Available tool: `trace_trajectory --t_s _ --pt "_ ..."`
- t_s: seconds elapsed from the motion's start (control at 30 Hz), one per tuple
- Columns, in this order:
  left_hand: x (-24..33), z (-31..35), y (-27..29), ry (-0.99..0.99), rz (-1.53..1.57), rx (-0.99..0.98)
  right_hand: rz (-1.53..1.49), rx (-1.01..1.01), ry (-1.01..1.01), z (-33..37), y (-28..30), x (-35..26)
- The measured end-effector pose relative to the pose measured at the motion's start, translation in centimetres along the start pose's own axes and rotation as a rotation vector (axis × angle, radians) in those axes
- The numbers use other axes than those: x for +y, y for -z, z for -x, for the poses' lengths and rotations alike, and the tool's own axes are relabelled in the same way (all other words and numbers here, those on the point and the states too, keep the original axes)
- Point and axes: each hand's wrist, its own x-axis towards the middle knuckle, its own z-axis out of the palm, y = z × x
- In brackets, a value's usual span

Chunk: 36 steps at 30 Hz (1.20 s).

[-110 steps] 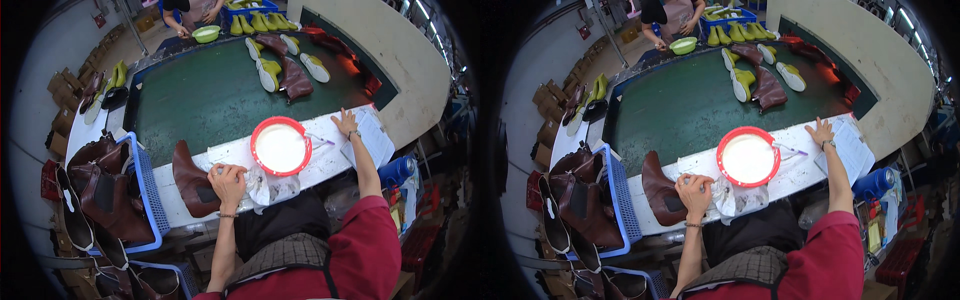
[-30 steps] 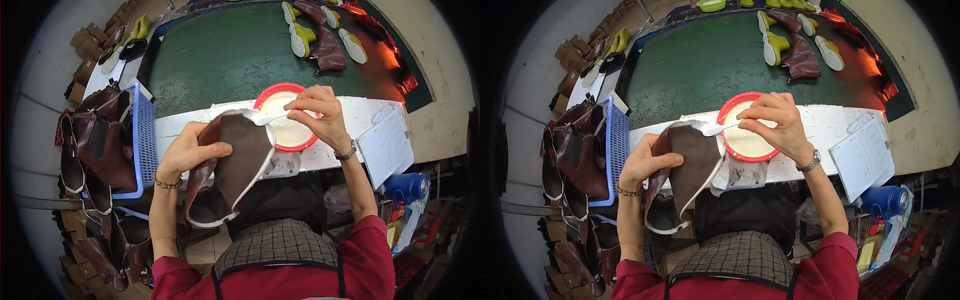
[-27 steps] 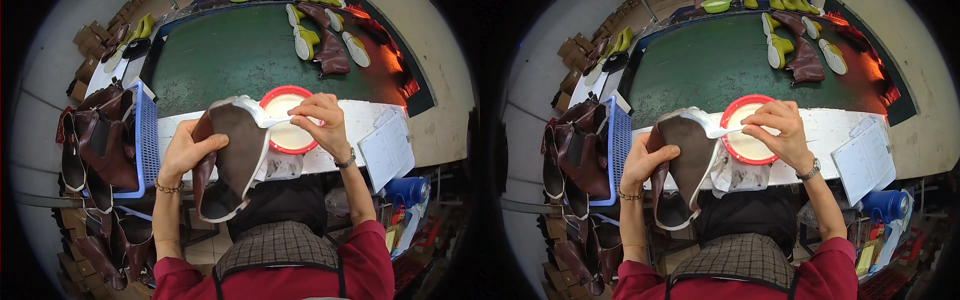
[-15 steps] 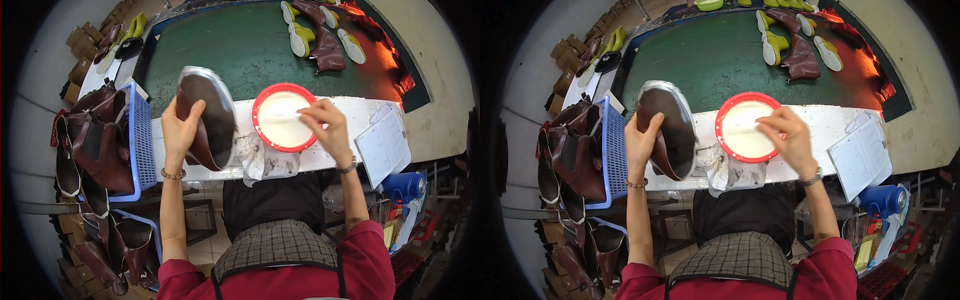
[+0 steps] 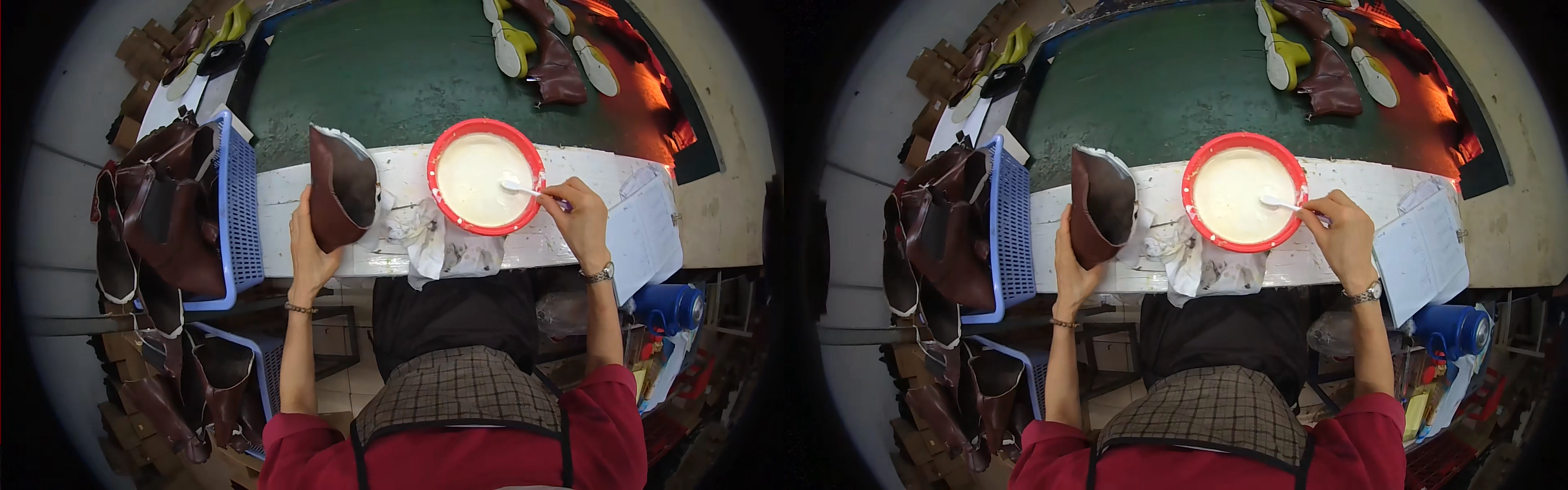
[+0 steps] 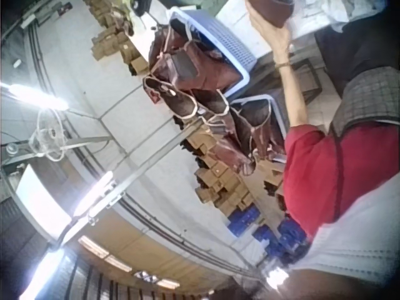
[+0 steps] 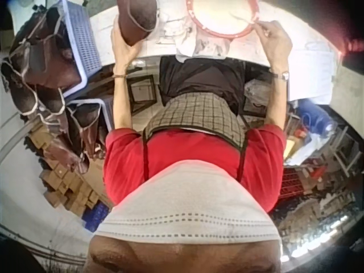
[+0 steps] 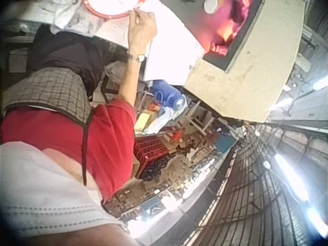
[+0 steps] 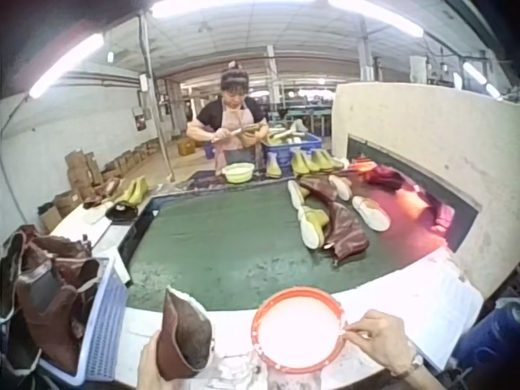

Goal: The person applies a white adhesive to the inner edges of brown leather shoe uppers using a small brush. They repeatedly dip the brush into a red container, coat the seams of each upper, and place the treated pieces onto a green workbench. A coworker is visible in the background performing a similar task.

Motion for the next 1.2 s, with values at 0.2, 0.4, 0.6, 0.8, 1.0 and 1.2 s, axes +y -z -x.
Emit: trace_trajectory --t_s 0.2,0.4,0.6,0.8,1.0,1.2 --pt "2.8 0.0 0.6 -0.142 -0.034 0.26 -0.102 0.013 -0.052 0.5 -0.1 1.0" --pt "8.1 -0.9 -0.7 -0.277 -0.003 0.301 -0.54 0.118 0.105 -1.2 -1.0 -6.3" --pt "9.2 -0.2 -1.3 -0.366 0.21 0.261 -0.517 0.225 0.159 -4.2 -0.6 -5.3" --pt "10.6 -1.8 -1.9 -0.341 0.243 0.375 -0.512 0.233 0.306 -3.6 0.1 -6.1" --pt "11.1 -4.7 -2.6 -0.437 0.014 0.476 -0.586 0.019 0.271 -0.8 0.2 -6.9" --pt "10.6 -3.8 -2.4 -0.456 0.213 0.352 -0.521 0.116 0.231 -2.7 0.3 -4.8"
